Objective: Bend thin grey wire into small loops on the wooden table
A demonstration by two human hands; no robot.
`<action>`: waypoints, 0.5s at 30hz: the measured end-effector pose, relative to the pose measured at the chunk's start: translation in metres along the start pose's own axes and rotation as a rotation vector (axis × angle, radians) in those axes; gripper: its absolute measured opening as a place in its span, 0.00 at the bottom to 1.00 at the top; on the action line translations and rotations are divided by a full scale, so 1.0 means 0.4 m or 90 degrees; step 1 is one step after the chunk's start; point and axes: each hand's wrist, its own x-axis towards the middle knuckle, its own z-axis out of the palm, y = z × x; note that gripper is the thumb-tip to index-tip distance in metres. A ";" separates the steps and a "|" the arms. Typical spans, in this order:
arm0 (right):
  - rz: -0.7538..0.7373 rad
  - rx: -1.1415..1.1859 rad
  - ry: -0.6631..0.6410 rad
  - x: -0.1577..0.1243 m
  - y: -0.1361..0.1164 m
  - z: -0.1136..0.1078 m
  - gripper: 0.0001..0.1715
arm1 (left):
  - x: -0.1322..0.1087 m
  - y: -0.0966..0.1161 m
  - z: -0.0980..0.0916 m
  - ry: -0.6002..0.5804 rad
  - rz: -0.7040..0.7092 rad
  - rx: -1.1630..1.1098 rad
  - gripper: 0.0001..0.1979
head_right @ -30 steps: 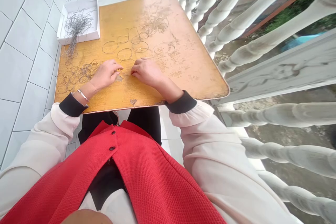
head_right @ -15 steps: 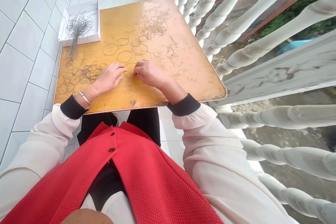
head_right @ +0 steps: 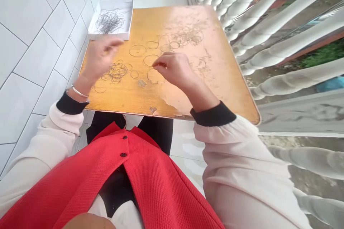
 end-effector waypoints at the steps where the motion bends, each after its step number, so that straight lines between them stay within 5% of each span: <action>1: 0.015 0.003 -0.017 0.034 -0.018 0.013 0.08 | 0.008 -0.021 -0.035 0.102 -0.034 -0.040 0.14; 4: 0.068 -0.018 -0.106 0.148 -0.067 0.093 0.10 | 0.006 -0.096 -0.086 0.210 -0.177 -0.156 0.14; 7: 0.190 -0.092 -0.179 0.250 -0.102 0.200 0.17 | -0.018 -0.159 -0.059 0.173 -0.267 -0.157 0.11; 10: 0.246 -0.107 -0.178 0.312 -0.115 0.286 0.16 | -0.039 -0.192 -0.011 0.126 -0.266 -0.103 0.11; 12: 0.251 -0.079 -0.173 0.328 -0.112 0.316 0.10 | -0.045 -0.198 0.008 0.082 -0.273 -0.068 0.10; 15: 0.251 0.067 -0.087 0.320 -0.095 0.314 0.15 | -0.041 -0.191 0.012 0.040 -0.289 -0.042 0.09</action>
